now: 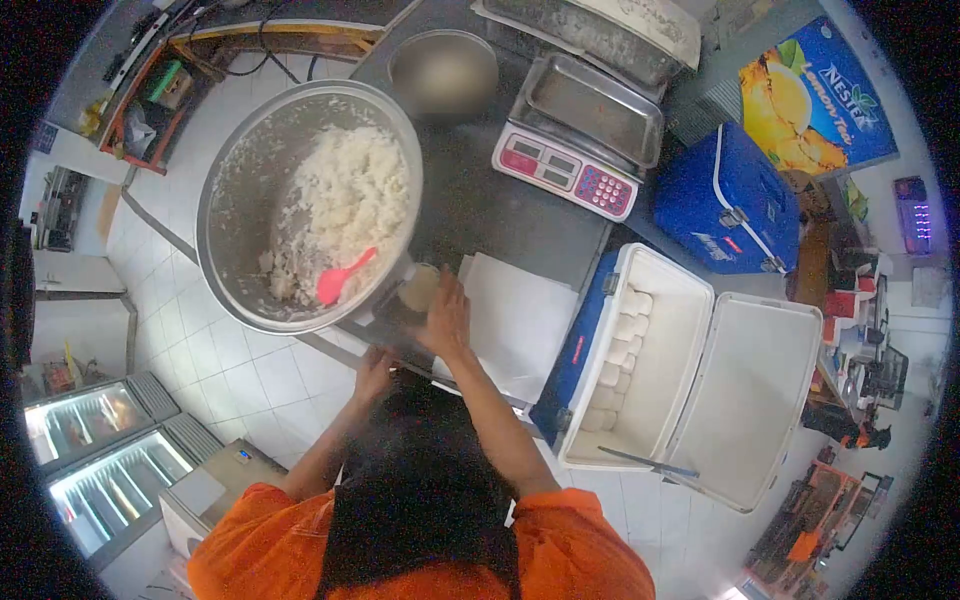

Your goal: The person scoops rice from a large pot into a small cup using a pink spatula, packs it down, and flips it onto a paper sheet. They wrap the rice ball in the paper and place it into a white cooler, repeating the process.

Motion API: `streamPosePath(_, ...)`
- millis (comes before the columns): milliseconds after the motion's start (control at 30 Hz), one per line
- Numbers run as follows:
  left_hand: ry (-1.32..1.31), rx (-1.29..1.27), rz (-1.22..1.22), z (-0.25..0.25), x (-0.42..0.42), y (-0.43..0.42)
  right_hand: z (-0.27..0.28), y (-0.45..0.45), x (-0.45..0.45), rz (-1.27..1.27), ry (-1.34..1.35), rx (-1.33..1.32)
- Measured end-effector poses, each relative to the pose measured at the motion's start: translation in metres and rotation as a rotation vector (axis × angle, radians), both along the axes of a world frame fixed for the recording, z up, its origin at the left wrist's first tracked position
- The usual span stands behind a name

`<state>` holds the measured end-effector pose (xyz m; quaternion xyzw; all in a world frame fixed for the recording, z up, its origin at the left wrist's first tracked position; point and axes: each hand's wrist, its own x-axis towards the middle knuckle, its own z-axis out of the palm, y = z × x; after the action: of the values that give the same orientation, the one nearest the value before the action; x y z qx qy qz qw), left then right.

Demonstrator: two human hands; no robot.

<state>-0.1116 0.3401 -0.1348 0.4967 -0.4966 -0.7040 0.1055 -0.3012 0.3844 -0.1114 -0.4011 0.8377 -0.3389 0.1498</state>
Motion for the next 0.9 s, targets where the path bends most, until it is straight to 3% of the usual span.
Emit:
streamPosePath(133,-0.078,0.133,0.057,0.035,-0.013,-0.027,-0.010,-0.027,0.014,-0.117,0.083,0.106)
streamPosePath(267,0.005,0.134,0.054,-0.002,-0.018,-0.037,-0.006,-0.036,0.016,-0.214,0.028,0.198)
streamPosePath(367,0.061,0.032,0.010,0.019,-0.043,-0.040,0.005,-0.014,0.018,-0.259,-0.006,0.060)
streamPosePath(433,0.544,0.199,-0.127,0.040,-0.061,-0.034,0.022,0.018,0.022,-0.245,-0.017,0.000)
streamPosePath(467,0.549,0.209,-0.150,0.045,-0.073,-0.028,0.033,0.036,0.023,-0.218,-0.029,-0.059)
streamPosePath(533,0.503,1.093,-0.109,0.050,-0.095,-0.012,0.053,0.071,0.021,-0.232,-0.103,-0.047)
streamPosePath(700,0.479,0.891,-0.229,0.037,-0.122,0.043,0.073,0.182,0.007,-0.266,0.019,-0.121)
streamPosePath(767,0.330,0.060,-0.394,0.024,-0.139,0.060,0.076,0.226,0.008,-0.325,0.091,-0.159)
streamPosePath(800,0.330,0.062,-0.404,0.020,-0.147,0.067,0.086,0.245,0.013,-0.430,-0.042,-0.207)
streamPosePath(867,0.167,-0.926,-0.526,0.014,-0.164,0.077,0.103,0.269,0.023,-0.541,-0.173,-0.261)
streamPosePath(900,0.115,-1.141,-0.572,0.007,-0.170,0.087,0.110,0.278,0.029,-0.574,-0.193,-0.227)
